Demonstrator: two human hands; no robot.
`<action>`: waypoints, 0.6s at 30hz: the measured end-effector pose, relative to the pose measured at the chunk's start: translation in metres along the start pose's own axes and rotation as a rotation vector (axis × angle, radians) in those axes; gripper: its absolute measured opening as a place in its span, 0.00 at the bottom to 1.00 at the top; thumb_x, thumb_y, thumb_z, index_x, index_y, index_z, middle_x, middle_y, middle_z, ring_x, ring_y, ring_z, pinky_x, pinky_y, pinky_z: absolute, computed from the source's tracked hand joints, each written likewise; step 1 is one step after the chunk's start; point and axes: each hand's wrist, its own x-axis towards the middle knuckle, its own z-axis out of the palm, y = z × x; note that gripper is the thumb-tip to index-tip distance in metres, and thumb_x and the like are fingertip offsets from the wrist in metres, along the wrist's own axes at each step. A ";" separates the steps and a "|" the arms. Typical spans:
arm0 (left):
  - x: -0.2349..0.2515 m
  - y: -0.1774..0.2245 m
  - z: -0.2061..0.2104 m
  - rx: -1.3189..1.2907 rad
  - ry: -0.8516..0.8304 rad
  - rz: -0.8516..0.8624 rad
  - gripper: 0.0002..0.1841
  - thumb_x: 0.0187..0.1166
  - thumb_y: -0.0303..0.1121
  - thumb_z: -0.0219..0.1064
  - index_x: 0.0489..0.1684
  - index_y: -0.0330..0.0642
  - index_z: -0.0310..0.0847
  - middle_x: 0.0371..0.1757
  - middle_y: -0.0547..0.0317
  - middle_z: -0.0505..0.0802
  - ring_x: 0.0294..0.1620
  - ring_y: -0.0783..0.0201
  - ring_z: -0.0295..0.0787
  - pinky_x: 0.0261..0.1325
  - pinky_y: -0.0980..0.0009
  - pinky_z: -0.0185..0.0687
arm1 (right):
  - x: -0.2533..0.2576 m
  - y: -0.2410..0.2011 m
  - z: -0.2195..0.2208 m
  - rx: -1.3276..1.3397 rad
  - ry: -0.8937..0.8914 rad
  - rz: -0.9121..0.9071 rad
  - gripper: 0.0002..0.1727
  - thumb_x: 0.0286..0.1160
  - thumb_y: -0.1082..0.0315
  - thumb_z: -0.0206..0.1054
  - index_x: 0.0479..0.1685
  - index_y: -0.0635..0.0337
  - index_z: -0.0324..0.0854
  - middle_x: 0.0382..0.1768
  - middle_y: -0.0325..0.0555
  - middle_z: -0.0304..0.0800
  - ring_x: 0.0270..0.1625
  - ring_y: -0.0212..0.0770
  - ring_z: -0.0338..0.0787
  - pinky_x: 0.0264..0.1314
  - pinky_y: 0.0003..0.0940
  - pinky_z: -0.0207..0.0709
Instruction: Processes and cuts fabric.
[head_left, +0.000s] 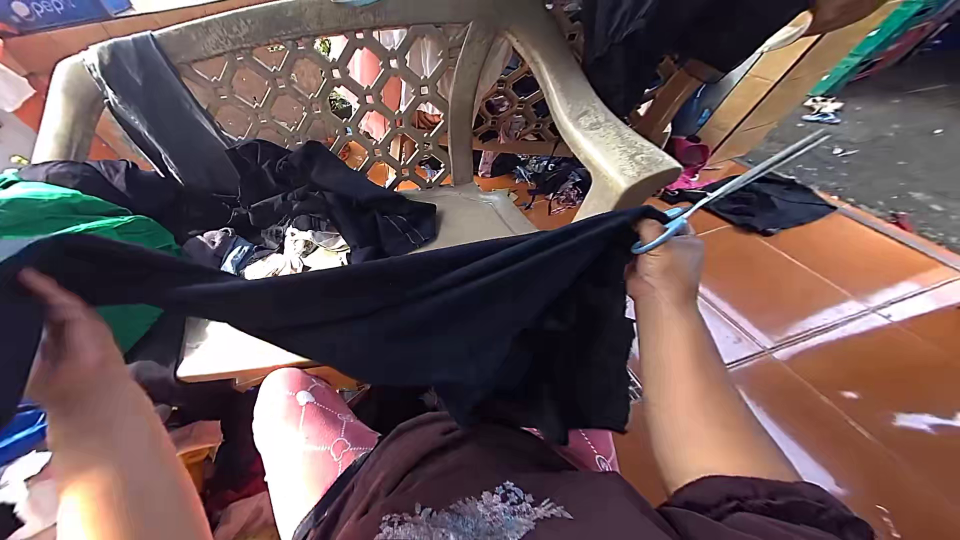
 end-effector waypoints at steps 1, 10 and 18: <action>0.011 -0.022 0.012 -0.184 0.103 -0.118 0.15 0.94 0.28 0.35 0.63 0.36 0.67 0.59 0.52 0.88 0.63 0.63 0.87 0.73 0.68 0.81 | 0.003 0.007 0.001 -0.038 0.049 0.024 0.08 0.73 0.77 0.68 0.41 0.55 0.75 0.27 0.32 0.82 0.29 0.25 0.84 0.37 0.26 0.83; -0.069 -0.187 0.102 0.687 -0.338 -1.149 0.26 0.95 0.43 0.38 0.80 0.31 0.61 0.67 0.43 0.83 0.59 0.55 0.86 0.61 0.57 0.82 | -0.010 0.070 -0.069 -0.473 0.216 0.158 0.32 0.72 0.75 0.73 0.72 0.78 0.62 0.55 0.60 0.76 0.52 0.41 0.80 0.58 0.36 0.77; -0.187 -0.172 0.096 1.179 -0.802 -0.930 0.18 0.88 0.39 0.61 0.59 0.30 0.85 0.53 0.41 0.92 0.53 0.51 0.91 0.64 0.50 0.82 | -0.041 0.059 -0.052 -0.699 -0.222 -0.141 0.26 0.74 0.69 0.73 0.62 0.79 0.70 0.47 0.58 0.87 0.46 0.37 0.88 0.51 0.31 0.82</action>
